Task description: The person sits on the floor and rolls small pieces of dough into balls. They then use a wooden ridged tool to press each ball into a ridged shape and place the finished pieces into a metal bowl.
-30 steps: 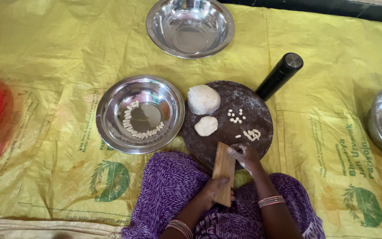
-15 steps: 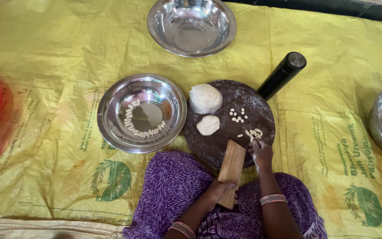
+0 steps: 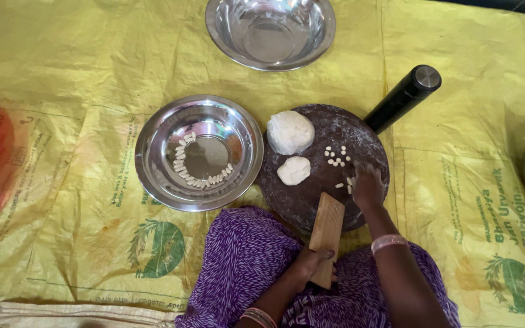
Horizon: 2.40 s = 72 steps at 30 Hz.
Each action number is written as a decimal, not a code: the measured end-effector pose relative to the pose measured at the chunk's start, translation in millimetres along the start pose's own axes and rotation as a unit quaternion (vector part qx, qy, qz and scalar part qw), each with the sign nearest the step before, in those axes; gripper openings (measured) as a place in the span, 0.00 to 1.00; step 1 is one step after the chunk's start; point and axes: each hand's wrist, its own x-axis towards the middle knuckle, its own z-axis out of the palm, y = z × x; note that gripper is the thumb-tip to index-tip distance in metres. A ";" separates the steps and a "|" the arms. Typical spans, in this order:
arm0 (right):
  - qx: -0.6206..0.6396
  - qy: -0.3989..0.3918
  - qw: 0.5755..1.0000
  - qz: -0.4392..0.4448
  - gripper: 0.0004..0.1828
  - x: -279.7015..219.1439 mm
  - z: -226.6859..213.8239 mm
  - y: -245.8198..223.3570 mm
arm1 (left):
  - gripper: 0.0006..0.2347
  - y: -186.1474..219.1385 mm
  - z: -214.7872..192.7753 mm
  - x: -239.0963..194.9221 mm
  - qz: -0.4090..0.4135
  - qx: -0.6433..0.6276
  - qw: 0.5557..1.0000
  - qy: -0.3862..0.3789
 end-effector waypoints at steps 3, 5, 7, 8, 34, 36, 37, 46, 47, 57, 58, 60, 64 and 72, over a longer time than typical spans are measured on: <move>-0.083 -0.053 0.995 -0.017 0.27 17.1 -10.4 -13.8 | 0.19 -0.6 0.1 -2.6 0.017 -0.010 1.000 -0.018; -0.117 -0.080 0.989 -0.031 0.27 26.3 -15.3 -21.4 | 0.19 -2.1 0.2 -4.9 0.027 -0.016 0.999 -0.021; -0.148 -0.101 0.982 -0.052 0.25 30.3 -17.9 -24.3 | 0.18 -2.3 1.2 -5.4 0.032 -0.019 0.999 -0.023; -0.160 -0.103 0.980 -0.063 0.23 31.1 -17.5 -24.6 | 0.18 -1.7 1.6 -5.3 0.034 -0.021 0.999 -0.025; 0.327 -0.285 0.888 0.149 0.17 -93.5 -18.2 -13.8 | 0.21 4.8 -7.7 -3.5 -0.046 -0.019 0.999 -0.005; 0.283 -0.282 0.902 0.162 0.16 -95.0 -16.5 -21.5 | 0.21 3.5 -8.2 -3.3 -0.046 -0.022 0.999 -0.008; 0.250 -0.285 0.911 0.159 0.16 -95.9 -15.8 -22.4 | 0.21 2.8 -8.6 -3.0 -0.044 -0.030 0.999 -0.013; 0.225 -0.224 0.943 0.100 0.13 -102.3 -6.9 -21.4 | 0.21 3.8 -11.2 -2.8 -0.053 -0.033 0.998 -0.013; 0.214 -0.262 0.930 0.144 0.13 -102.6 -7.5 -21.6 | 0.21 4.6 -10.8 -2.7 -0.058 -0.030 0.998 -0.008; 0.215 -0.261 0.935 0.106 0.16 -100.2 -0.5 -16.0 | 0.22 -0.6 -16.7 1.9 -0.051 -0.049 0.997 -0.026; 0.214 -0.259 0.935 0.111 0.17 -99.4 1.6 -15.5 | 0.22 -2.0 -17.1 1.7 -0.046 -0.059 0.997 -0.033; 0.219 -0.256 0.934 0.118 0.18 -98.1 4.1 -13.3 | 0.22 -4.7 -16.5 1.1 -0.042 -0.068 0.996 -0.036; 0.229 -0.245 0.935 0.118 0.20 -92.8 3.8 -12.5 | 0.23 -3.5 -14.9 0.6 -0.054 -0.060 0.997 -0.018; 0.140 -0.249 0.950 0.123 0.23 -83.0 -10.8 -27.6 | 0.22 6.5 -9.2 -8.9 -0.056 -0.052 0.997 -0.015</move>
